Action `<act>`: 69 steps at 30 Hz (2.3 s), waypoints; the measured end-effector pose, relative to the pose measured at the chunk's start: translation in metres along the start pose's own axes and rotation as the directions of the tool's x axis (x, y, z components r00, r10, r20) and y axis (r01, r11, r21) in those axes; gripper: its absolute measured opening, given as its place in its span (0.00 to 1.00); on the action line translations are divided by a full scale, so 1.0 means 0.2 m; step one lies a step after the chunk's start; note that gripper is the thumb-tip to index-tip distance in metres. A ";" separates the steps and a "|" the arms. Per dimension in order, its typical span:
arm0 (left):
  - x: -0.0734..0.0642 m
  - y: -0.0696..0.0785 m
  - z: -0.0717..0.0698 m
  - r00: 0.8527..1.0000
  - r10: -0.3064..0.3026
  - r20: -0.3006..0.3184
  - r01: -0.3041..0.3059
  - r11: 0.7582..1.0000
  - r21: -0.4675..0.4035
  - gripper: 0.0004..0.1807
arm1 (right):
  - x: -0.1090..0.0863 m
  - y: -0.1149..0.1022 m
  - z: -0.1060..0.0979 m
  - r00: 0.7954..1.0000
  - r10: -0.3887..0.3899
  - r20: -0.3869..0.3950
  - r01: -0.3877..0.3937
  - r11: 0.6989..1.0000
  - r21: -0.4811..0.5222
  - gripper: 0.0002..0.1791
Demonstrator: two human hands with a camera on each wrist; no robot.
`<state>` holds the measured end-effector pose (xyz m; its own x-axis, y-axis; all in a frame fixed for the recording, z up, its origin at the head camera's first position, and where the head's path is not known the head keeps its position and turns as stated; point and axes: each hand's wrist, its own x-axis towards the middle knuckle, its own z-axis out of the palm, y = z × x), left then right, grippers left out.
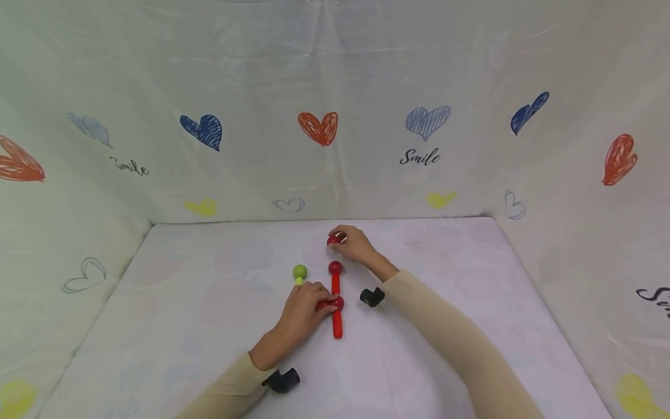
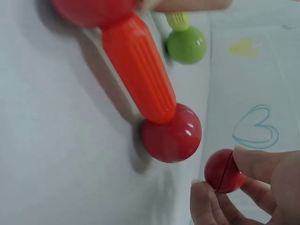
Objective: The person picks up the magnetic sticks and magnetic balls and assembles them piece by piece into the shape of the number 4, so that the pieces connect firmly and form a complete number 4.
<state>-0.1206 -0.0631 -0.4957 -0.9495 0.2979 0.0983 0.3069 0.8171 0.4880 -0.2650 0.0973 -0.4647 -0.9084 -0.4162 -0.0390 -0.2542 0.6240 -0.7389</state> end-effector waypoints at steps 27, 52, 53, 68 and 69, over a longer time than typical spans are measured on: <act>0.00 0.00 0.01 0.999 0.019 -0.033 -0.018 1.000 0.007 0.16 | -0.67 0.11 0.08 0.996 0.074 -0.051 -0.062 0.977 0.203 0.17; 0.00 0.00 0.01 0.998 0.033 -0.053 -0.033 0.999 0.000 0.15 | -1.02 0.02 0.23 0.995 0.069 0.078 -0.089 0.948 0.305 0.17; 0.00 0.00 0.01 0.998 0.032 -0.052 -0.032 0.999 0.002 0.15 | -1.02 0.02 0.24 0.995 0.065 0.079 -0.087 0.947 0.310 0.17; 0.00 0.00 0.01 0.997 0.045 -0.064 -0.044 0.999 0.011 0.15 | -1.01 -0.01 0.31 0.998 0.048 0.046 -0.060 0.952 0.299 0.19; 0.00 0.00 0.01 0.997 0.048 -0.066 -0.047 0.999 0.014 0.15 | -1.01 -0.01 0.31 0.998 0.052 0.045 -0.063 0.952 0.299 0.19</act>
<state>-0.1200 -0.0622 -0.4978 -0.9359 0.3037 0.1784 0.3522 0.8093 0.4702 -0.0607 0.1390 -0.4966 -0.9045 -0.4128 -0.1072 -0.0858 0.4224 -0.9023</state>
